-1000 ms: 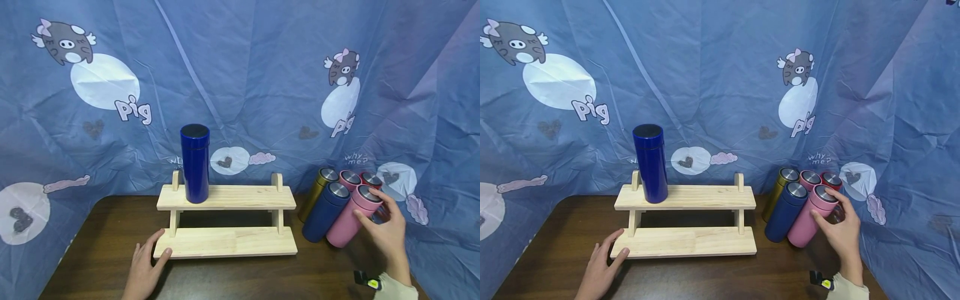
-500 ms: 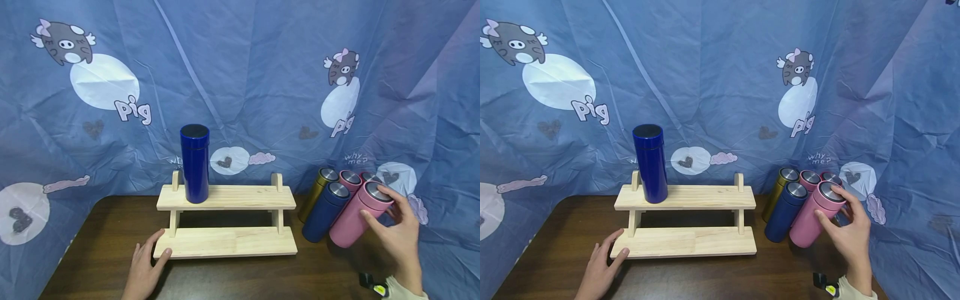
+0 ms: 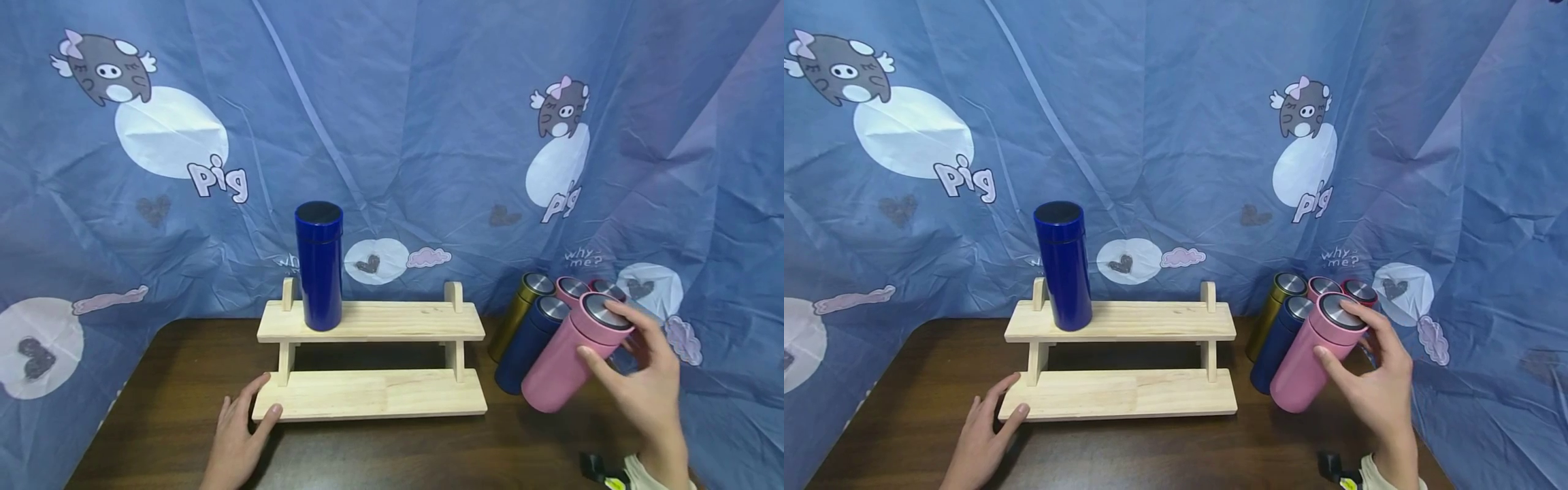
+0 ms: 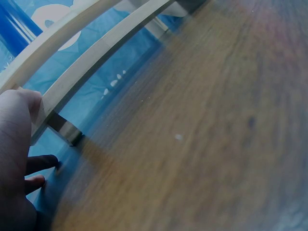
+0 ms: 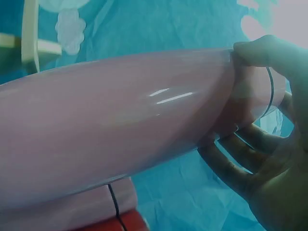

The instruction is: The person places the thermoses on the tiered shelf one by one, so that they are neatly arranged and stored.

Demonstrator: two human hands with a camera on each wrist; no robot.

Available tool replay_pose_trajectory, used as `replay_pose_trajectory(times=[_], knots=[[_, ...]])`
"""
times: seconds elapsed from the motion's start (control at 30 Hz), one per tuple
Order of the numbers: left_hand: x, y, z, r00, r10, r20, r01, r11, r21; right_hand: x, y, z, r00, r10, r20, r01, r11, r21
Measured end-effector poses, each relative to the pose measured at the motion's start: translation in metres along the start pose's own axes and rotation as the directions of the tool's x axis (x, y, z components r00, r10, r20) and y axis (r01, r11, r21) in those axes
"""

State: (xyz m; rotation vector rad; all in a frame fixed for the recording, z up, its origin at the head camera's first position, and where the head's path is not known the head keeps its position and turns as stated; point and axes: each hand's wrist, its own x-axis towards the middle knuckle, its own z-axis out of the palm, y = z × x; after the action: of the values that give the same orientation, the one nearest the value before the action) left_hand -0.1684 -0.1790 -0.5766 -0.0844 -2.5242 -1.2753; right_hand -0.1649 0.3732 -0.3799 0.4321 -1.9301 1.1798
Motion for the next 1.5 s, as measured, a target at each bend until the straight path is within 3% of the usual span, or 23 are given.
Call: replay_pose_trajectory(times=[0.2, 0.33, 0.57, 0.73, 1.1, 1.27, 1.5], knots=[[0.001, 0.0, 0.001, 1.0, -0.002, 0.005, 0.002, 1.0, 0.0, -0.001, -0.008, 0.006, 1.0, -0.009, 0.007, 0.008, 0.995, 0.097], [0.001, -0.001, 0.001, 1.0, 0.005, 0.0, -0.005, 1.0, -0.003, -0.001, -0.016, 0.011, 1.0, -0.01, 0.018, 0.008, 0.994, 0.105], [0.0, -0.001, 0.001, 1.0, 0.001, 0.003, -0.001, 1.0, 0.003, -0.004, -0.037, 0.022, 0.994, 0.077, 0.071, -0.075, 0.996, -0.043], [0.0, -0.002, 0.002, 1.0, 0.015, -0.002, -0.015, 1.0, 0.002, -0.006, -0.045, 0.029, 0.989, 0.115, 0.09, -0.108, 0.991, -0.082], [0.001, -0.001, 0.0, 1.0, 0.007, 0.008, -0.007, 1.0, -0.008, -0.011, -0.058, 0.046, 0.991, 0.12, 0.06, -0.116, 0.991, -0.068], [0.002, 0.001, -0.001, 1.0, -0.008, 0.018, 0.008, 1.0, 0.003, -0.014, -0.059, 0.058, 0.99, 0.096, 0.099, -0.092, 0.995, -0.041], [0.0, 0.001, -0.002, 1.0, 0.016, -0.008, -0.016, 1.0, -0.008, -0.016, -0.06, 0.077, 0.985, 0.085, 0.149, -0.082, 0.996, -0.027]])
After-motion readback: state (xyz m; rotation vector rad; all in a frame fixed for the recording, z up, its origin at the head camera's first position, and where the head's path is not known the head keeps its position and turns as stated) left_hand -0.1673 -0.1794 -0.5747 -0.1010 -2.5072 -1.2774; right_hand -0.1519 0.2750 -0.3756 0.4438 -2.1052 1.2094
